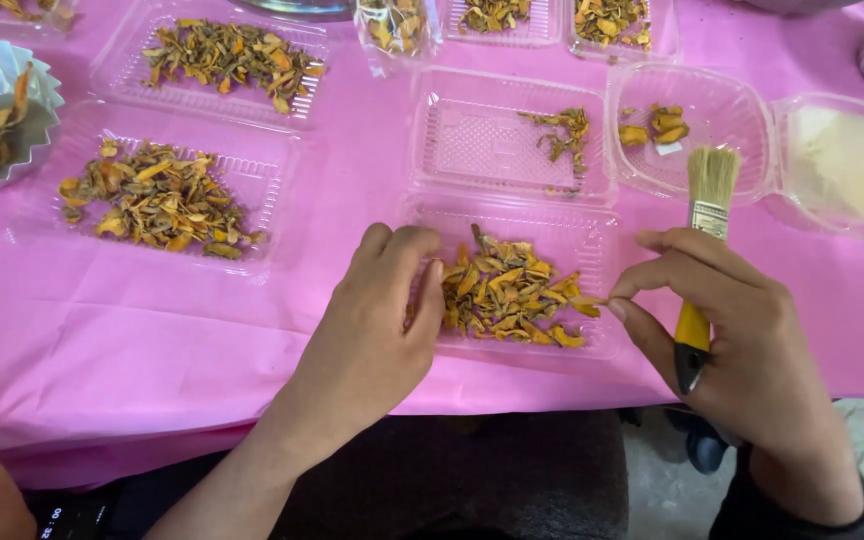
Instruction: Sorting and cleaning small yellow tea leaves using a brush and placing them into plastic containers on a table.
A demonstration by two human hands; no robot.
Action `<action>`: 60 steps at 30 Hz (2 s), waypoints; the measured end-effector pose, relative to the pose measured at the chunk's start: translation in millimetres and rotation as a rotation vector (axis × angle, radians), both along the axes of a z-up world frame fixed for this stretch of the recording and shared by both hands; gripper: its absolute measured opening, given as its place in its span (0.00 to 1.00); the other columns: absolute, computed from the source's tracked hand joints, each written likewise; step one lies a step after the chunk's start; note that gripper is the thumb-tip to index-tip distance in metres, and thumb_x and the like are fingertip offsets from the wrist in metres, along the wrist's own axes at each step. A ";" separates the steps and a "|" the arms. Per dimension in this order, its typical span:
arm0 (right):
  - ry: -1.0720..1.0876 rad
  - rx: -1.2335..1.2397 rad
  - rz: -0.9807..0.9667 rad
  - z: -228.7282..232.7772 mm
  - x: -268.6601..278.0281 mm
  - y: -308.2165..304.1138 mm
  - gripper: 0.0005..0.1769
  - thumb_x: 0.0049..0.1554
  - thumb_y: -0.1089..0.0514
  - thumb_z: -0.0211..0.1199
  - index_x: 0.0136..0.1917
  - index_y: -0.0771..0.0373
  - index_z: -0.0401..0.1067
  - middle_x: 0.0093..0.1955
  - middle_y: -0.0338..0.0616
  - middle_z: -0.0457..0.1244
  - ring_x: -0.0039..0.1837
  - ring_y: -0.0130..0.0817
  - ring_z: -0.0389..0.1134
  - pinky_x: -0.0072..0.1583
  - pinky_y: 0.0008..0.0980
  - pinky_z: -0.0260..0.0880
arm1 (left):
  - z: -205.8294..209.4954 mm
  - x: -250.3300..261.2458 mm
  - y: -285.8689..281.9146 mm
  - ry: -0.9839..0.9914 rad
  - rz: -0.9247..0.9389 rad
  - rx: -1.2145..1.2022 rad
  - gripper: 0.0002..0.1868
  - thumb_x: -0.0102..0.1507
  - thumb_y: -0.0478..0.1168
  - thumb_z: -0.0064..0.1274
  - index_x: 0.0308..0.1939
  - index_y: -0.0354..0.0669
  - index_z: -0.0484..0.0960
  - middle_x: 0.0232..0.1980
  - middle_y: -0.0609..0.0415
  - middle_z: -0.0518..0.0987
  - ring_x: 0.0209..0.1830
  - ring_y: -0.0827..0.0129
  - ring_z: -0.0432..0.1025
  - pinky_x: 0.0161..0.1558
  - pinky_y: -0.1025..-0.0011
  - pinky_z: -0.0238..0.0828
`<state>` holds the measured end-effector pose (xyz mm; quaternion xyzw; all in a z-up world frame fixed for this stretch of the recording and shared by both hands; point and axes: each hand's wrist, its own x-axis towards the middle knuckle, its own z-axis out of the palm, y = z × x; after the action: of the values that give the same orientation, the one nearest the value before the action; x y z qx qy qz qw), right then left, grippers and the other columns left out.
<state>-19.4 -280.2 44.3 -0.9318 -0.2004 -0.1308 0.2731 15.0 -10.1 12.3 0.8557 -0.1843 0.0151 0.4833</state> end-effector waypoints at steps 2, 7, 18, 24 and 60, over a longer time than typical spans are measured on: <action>-0.024 0.023 0.004 -3.2 0.0 8.4 0.02 0.58 0.66 0.66 0.46 0.63 0.75 0.47 0.40 0.69 0.66 0.41 0.70 0.68 0.35 0.68 | -9.1 0.6 -0.9 -0.044 0.013 0.036 0.11 0.70 0.34 0.40 0.55 0.36 0.69 0.47 0.45 0.70 0.45 0.58 0.69 0.50 0.61 0.66; -0.083 0.085 0.018 -15.4 10.1 17.0 0.03 0.60 0.65 0.66 0.47 0.65 0.73 0.45 0.45 0.67 0.62 0.45 0.71 0.62 0.36 0.69 | -16.0 -1.6 -0.4 -0.022 0.018 0.110 0.21 0.70 0.34 0.40 0.66 0.28 0.64 0.55 0.37 0.70 0.56 0.49 0.69 0.61 0.54 0.65; 0.018 0.450 0.121 -17.5 11.0 59.4 0.05 0.58 0.63 0.65 0.49 0.62 0.75 0.44 0.40 0.70 0.44 0.27 0.72 0.49 0.23 0.72 | 15.5 -12.8 -4.4 0.221 -0.344 -0.259 0.23 0.69 0.52 0.43 0.61 0.39 0.68 0.48 0.52 0.76 0.42 0.70 0.74 0.43 0.71 0.76; 0.023 0.289 0.349 27.9 37.1 80.8 0.06 0.59 0.58 0.64 0.48 0.61 0.75 0.42 0.40 0.70 0.43 0.29 0.72 0.49 0.28 0.73 | -6.2 -5.0 4.9 0.088 -0.064 -0.325 0.03 0.71 0.34 0.45 0.43 0.45 0.74 0.31 0.59 0.72 0.25 0.75 0.61 0.30 0.73 0.60; -0.215 -0.021 0.029 -56.4 307.0 95.0 0.12 0.43 0.70 0.72 0.33 0.53 0.75 0.36 0.38 0.70 0.45 0.32 0.71 0.49 0.38 0.74 | -21.1 -9.3 3.6 0.040 -0.013 0.020 0.12 0.73 0.41 0.35 0.55 0.41 0.68 0.45 0.41 0.83 0.42 0.48 0.79 0.41 0.53 0.76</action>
<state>287.6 -185.2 -12.1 -0.9122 -0.2434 -0.2237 0.2423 5.8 -6.6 -8.8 0.8595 -0.1802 -0.0067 0.4783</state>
